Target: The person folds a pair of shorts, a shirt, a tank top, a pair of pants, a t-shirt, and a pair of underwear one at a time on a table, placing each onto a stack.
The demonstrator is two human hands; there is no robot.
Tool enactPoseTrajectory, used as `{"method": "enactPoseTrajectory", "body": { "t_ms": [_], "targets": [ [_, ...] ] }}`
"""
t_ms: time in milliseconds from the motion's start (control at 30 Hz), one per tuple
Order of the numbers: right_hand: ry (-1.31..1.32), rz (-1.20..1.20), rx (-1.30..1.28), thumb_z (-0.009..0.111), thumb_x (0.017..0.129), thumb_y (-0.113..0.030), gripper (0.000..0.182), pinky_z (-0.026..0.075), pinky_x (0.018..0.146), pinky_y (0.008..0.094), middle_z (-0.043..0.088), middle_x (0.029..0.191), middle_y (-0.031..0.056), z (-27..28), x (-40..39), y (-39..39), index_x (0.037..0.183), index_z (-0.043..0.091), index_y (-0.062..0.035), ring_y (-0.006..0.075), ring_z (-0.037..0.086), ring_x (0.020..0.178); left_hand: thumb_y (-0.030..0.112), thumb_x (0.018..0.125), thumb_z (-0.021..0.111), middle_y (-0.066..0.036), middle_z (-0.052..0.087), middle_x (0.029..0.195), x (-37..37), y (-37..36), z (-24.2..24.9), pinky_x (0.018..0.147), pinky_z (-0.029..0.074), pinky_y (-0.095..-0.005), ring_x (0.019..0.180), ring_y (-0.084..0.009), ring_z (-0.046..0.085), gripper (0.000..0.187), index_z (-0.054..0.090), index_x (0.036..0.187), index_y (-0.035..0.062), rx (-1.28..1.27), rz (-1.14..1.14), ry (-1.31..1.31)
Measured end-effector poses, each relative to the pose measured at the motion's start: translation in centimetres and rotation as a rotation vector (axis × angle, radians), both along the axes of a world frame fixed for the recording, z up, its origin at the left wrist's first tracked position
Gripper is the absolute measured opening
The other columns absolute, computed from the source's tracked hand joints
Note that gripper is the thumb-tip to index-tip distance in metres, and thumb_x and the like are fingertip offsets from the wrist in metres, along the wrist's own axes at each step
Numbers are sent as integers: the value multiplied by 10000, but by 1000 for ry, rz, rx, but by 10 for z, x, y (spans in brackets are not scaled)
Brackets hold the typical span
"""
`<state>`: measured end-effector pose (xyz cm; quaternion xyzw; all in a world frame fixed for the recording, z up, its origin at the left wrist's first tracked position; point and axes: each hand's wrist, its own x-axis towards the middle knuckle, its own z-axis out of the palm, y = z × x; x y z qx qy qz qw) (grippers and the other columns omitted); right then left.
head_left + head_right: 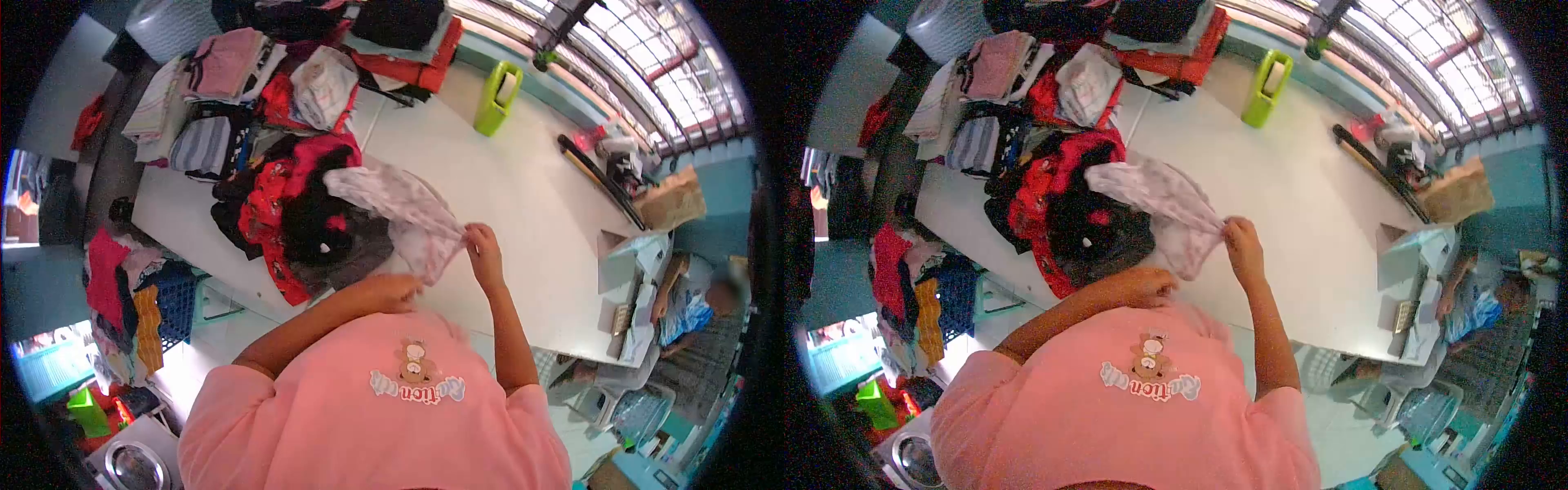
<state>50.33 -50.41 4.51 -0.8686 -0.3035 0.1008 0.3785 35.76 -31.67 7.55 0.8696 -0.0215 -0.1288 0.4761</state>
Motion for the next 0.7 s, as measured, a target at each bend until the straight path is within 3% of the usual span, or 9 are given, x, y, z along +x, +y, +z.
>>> {"method": "enactPoseTrajectory", "body": {
  "t_ms": [67, 100, 167, 300, 333, 433, 500, 633, 700],
  "targets": [
    [-94, -24, -83, 492, 749, 23, 134, 443, 774, 329, 526, 996, 102, -28, -7, -46, 843, 536, -62, 257, 515, 934, 233, 772, 550, -128, 551, 909, 3, -12, -22, 724, 444, -345, 827, -262, 555, 247, 567, 939, 51, -100, -417, 45],
    [-198, -34, -163, 478, 750, 25, 148, 438, 777, 331, 532, 978, 101, -37, -9, -64, 852, 543, -61, 253, 512, 932, 233, 772, 550, -128, 551, 909, 8, -13, -15, 724, 444, -345, 827, -262, 555, 247, 567, 939, 51, -101, -426, 52],
    [-134, -139, -88, 471, 754, 26, 158, 432, 783, 335, 539, 976, 100, -44, -12, -91, 864, 550, -55, 254, 516, 924, 224, 793, 539, -130, 552, 928, 24, -3, 4, 775, 429, -336, 888, -268, 544, 241, 556, 950, 42, -116, -7, 246],
    [140, -349, 98, 481, 773, -5, 144, 426, 780, 356, 552, 966, 104, -41, -6, -100, 889, 560, -35, 254, 526, 903, 179, 781, 505, -124, 547, 989, 51, 41, -10, 813, 415, -369, 912, -296, 529, 258, 541, 990, 33, 224, 240, -196],
    [142, -349, 100, 481, 773, -5, 144, 426, 780, 356, 552, 966, 104, -40, -3, -98, 889, 560, -35, 254, 526, 903, 179, 781, 505, -124, 547, 989, 59, 52, -17, 813, 415, -369, 912, -296, 529, 258, 541, 990, 33, 227, 240, -194],
    [283, -415, -43, 528, 772, -88, 139, 431, 754, 361, 554, 952, 114, -35, 9, -74, 898, 567, -44, 255, 541, 881, 178, 760, 535, -125, 541, 996, 80, 75, -38, 809, 413, -372, 914, -294, 530, 263, 539, 983, 38, 425, 329, -249],
    [429, -357, -396, 574, 758, -180, 207, 440, 718, 356, 569, 915, 119, -26, 11, -55, 909, 557, -40, 260, 556, 850, 158, 742, 555, -148, 548, 949, 87, 81, -51, 784, 418, -373, 917, -301, 528, 224, 549, 936, 45, 647, 319, -118],
    [249, -143, -553, 584, 753, -240, 259, 441, 711, 360, 591, 891, 123, -48, 6, -40, 900, 540, -32, 282, 565, 822, 163, 738, 561, -157, 560, 886, 102, 103, -65, 726, 428, -348, 864, -285, 547, 206, 549, 895, 31, 557, 149, 154],
    [459, -295, -278, 557, 780, -213, 214, 445, 697, 349, 584, 878, 122, -66, 16, -39, 867, 523, -21, 255, 568, 778, 173, 744, 553, -148, 564, 828, 114, 112, -66, 683, 425, -321, 791, -258, 558, 195, 536, 858, 15, 206, 314, 86]
  ]
}}
